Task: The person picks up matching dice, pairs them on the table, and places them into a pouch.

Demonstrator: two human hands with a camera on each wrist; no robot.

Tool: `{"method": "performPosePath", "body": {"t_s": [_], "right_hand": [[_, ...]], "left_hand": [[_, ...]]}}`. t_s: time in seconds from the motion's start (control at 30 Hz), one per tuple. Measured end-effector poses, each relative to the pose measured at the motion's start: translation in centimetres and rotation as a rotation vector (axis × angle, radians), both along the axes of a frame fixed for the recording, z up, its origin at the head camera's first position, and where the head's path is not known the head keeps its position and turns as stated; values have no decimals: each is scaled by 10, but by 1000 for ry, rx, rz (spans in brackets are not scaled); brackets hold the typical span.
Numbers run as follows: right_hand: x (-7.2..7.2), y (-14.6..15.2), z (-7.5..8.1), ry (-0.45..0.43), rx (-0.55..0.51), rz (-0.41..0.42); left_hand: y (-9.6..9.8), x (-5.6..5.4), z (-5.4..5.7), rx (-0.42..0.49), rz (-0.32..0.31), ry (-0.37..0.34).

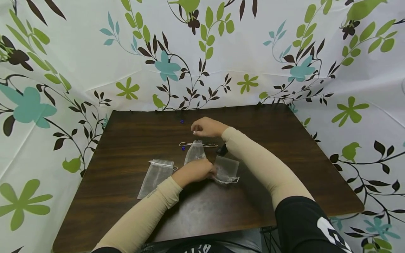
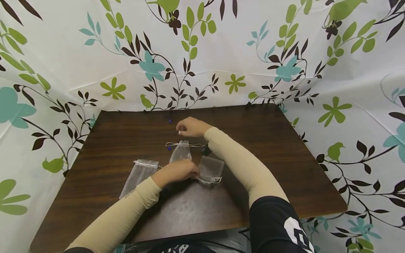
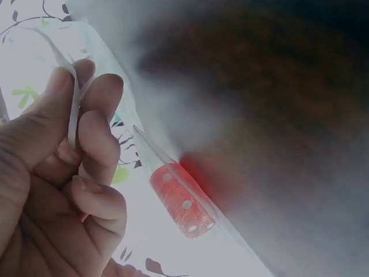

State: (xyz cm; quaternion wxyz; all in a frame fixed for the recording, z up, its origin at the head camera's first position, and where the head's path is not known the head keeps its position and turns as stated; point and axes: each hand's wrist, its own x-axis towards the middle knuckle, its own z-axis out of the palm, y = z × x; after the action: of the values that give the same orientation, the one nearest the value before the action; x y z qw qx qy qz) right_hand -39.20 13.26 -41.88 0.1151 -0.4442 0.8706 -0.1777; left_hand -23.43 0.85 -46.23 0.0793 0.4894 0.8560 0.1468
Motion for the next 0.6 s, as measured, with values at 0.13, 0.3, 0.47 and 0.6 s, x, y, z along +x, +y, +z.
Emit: {"method": "performPosePath", "body": {"t_s": [0.13,0.3,0.47,0.6], "right_hand": [[-17,28,4,4,-42,-131],[-36,65,-2,25,-87,-287],[-46,94,-25,12,-90,-409],[-47,106,-45,-39,-21,-450]], "left_hand": [[0,-1,-1,-1,1,-19],[-1,-2,0,10,0,-35],[0,-2,0,7,-5,-28],[0,-2,0,9,-8,-21]]}}
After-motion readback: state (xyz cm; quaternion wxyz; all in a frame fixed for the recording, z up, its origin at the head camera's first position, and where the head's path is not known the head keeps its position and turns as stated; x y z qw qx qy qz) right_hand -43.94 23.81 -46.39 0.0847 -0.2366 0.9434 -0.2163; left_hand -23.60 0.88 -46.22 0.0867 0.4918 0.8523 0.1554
